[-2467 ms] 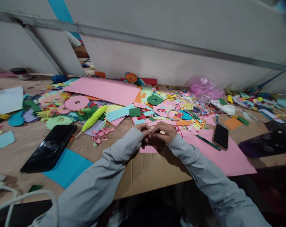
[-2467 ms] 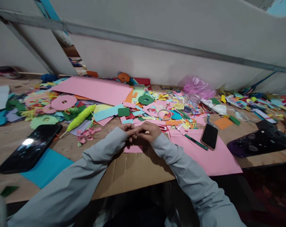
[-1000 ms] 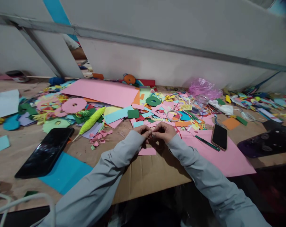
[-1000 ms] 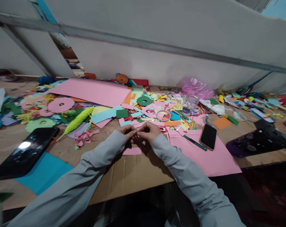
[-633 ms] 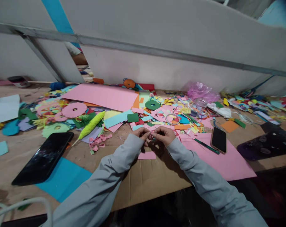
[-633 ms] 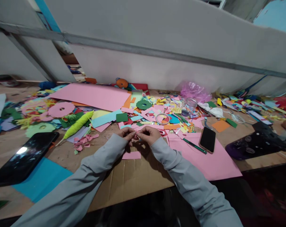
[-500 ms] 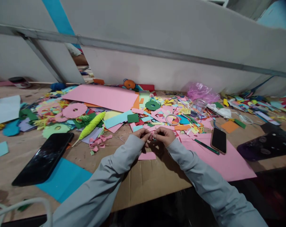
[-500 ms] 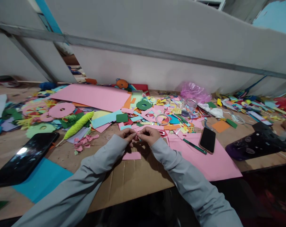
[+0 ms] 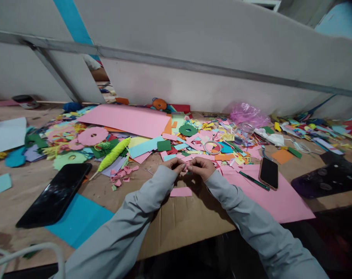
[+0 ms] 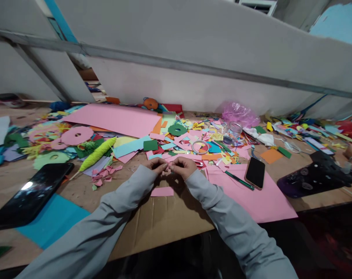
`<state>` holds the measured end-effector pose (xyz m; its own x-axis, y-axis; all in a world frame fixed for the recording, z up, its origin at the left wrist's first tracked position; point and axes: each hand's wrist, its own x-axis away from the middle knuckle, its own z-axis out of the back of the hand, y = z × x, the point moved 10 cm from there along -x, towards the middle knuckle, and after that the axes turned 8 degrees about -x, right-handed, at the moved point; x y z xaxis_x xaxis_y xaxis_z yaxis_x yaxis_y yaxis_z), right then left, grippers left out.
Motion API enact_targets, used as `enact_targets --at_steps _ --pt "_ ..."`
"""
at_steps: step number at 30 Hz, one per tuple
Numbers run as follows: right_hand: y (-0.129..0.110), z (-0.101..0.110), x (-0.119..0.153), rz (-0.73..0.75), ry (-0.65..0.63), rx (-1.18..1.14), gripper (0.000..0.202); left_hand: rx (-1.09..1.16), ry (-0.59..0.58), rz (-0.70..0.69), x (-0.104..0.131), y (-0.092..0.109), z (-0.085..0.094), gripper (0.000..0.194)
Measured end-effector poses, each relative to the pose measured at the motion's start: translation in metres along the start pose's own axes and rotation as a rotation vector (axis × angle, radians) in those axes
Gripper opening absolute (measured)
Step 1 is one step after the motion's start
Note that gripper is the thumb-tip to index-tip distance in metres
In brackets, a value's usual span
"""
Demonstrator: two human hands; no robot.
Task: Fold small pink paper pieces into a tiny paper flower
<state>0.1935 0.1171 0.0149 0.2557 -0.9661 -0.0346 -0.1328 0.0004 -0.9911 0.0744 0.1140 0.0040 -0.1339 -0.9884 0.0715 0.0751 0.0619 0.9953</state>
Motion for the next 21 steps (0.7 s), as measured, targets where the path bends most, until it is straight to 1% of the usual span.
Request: enact_targets --at_steps 6,12,14,18,21 --pt "-0.002 0.000 0.002 -0.027 -0.015 -0.026 0.028 0.032 -0.074 0.010 0.003 -0.001 -0.007 0.029" --pt "-0.005 -0.005 0.004 -0.034 -0.058 -0.011 0.027 -0.033 -0.162 -0.026 0.004 0.004 -0.012 0.033" --pt "-0.004 -0.007 0.004 -0.044 -0.067 -0.022 0.028 -0.022 -0.161 -0.022 0.004 0.006 -0.011 0.034" --pt "0.001 -0.006 0.003 -0.070 -0.056 -0.089 0.031 -0.015 -0.120 -0.019 0.004 0.009 -0.005 0.033" --pt "0.001 -0.007 0.002 -0.051 -0.078 -0.076 0.030 -0.007 -0.145 0.020 0.002 0.004 -0.008 0.037"
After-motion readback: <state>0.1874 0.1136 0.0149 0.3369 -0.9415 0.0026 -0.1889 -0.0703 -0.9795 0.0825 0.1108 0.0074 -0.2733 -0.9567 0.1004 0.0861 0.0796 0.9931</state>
